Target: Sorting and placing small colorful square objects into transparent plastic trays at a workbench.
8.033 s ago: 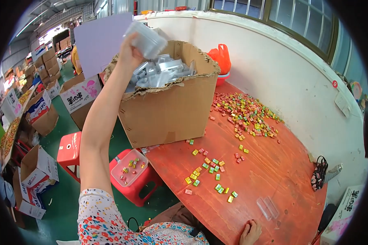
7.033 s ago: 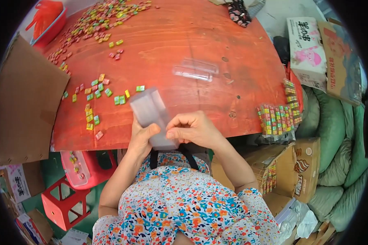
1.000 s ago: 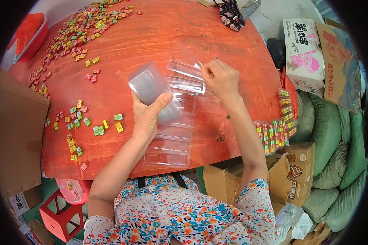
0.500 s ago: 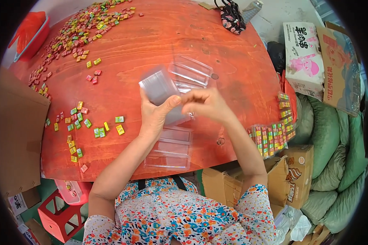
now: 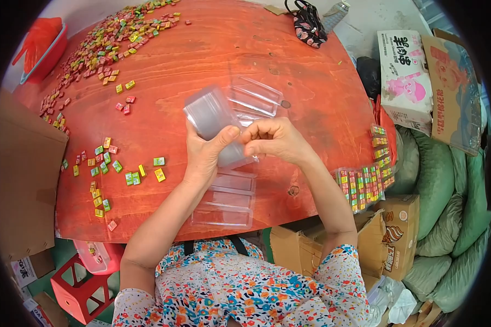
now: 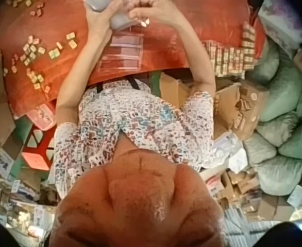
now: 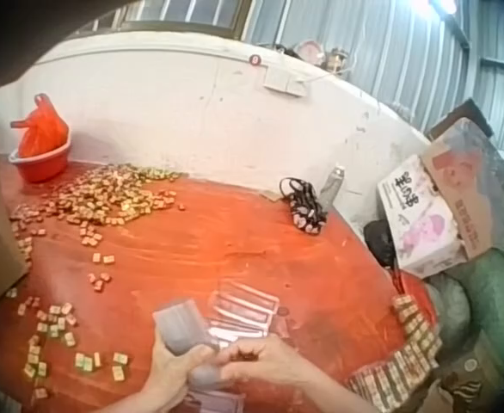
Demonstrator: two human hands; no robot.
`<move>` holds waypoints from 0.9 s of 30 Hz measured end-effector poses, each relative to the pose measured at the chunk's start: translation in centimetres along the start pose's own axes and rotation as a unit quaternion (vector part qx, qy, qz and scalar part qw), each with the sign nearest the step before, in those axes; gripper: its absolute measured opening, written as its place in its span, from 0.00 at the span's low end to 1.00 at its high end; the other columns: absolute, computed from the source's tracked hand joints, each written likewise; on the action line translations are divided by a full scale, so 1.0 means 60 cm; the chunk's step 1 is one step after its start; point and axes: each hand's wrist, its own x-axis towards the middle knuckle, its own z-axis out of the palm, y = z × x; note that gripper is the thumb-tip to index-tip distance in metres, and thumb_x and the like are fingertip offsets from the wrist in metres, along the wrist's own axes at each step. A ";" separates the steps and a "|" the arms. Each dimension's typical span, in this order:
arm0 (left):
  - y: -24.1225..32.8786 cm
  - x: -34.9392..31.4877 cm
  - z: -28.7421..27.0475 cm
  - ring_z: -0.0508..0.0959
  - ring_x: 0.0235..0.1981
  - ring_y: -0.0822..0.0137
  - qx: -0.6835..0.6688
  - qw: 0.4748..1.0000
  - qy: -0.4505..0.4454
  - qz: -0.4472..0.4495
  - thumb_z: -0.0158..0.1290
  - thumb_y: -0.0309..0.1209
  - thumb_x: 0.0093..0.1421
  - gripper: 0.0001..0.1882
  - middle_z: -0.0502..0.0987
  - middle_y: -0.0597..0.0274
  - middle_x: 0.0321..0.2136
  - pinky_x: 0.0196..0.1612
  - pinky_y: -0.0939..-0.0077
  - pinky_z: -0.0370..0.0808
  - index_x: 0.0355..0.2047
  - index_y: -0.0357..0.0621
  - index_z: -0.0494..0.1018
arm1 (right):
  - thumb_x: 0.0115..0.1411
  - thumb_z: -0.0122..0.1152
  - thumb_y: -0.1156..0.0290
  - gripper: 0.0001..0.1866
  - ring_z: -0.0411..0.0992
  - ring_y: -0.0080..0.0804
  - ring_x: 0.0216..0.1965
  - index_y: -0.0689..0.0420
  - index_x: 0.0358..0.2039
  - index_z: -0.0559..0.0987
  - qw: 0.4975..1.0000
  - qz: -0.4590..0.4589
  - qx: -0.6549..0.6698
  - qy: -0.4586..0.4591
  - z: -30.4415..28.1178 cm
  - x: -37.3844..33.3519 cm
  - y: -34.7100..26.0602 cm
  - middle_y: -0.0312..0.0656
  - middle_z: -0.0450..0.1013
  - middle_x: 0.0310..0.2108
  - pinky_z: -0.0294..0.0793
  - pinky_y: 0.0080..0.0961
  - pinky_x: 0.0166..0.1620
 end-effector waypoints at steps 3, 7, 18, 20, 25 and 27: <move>0.002 -0.001 -0.003 0.74 0.45 0.67 0.003 1.000 -0.023 0.003 0.72 0.32 0.46 0.42 0.71 0.60 0.44 0.49 0.69 0.74 0.55 0.45 0.57 | 0.59 0.66 0.66 0.10 0.72 0.16 0.24 0.60 0.31 0.83 1.000 0.001 -0.017 -0.002 -0.001 -0.003 -0.004 0.33 0.76 0.24 0.70 0.15 0.25; 0.003 0.002 -0.008 0.74 0.45 0.67 0.001 1.000 -0.027 -0.003 0.72 0.32 0.45 0.42 0.71 0.60 0.44 0.49 0.69 0.74 0.55 0.45 0.57 | 0.60 0.65 0.66 0.10 0.72 0.15 0.24 0.60 0.32 0.83 0.999 0.018 0.031 -0.011 -0.001 0.001 -0.003 0.32 0.77 0.24 0.69 0.16 0.25; 0.001 0.003 -0.020 0.71 0.50 0.65 0.007 1.000 0.011 0.007 0.73 0.36 0.45 0.46 0.68 0.58 0.49 0.53 0.66 0.72 0.58 0.45 0.55 | 0.51 0.62 0.69 0.08 0.77 0.37 0.25 0.54 0.19 0.75 0.556 -0.200 -0.749 0.300 -0.195 0.112 0.092 0.39 0.76 0.23 0.74 0.33 0.26; 0.002 -0.002 -0.024 0.71 0.50 0.64 -0.002 1.000 0.009 -0.004 0.73 0.37 0.43 0.48 0.68 0.58 0.49 0.54 0.66 0.71 0.59 0.45 0.55 | 0.53 0.63 0.65 0.10 0.77 0.37 0.27 0.54 0.20 0.76 0.543 -0.203 -0.773 0.258 -0.193 0.112 0.102 0.40 0.76 0.25 0.75 0.36 0.27; 0.008 0.008 -0.033 0.71 0.50 0.65 0.006 1.000 0.023 0.001 0.74 0.38 0.43 0.48 0.68 0.58 0.48 0.53 0.66 0.72 0.58 0.45 0.55 | 0.57 0.62 0.61 0.11 0.77 0.39 0.30 0.56 0.26 0.80 0.676 -0.144 -0.652 0.310 -0.122 0.072 0.062 0.41 0.78 0.27 0.76 0.36 0.31; 0.004 0.010 -0.029 0.71 0.49 0.65 0.008 1.000 0.022 0.002 0.74 0.39 0.43 0.48 0.68 0.58 0.48 0.53 0.67 0.72 0.58 0.45 0.55 | 0.59 0.63 0.64 0.11 0.79 0.34 0.31 0.60 0.32 0.82 0.758 -0.142 -0.561 0.300 -0.083 0.055 0.040 0.39 0.80 0.29 0.76 0.29 0.32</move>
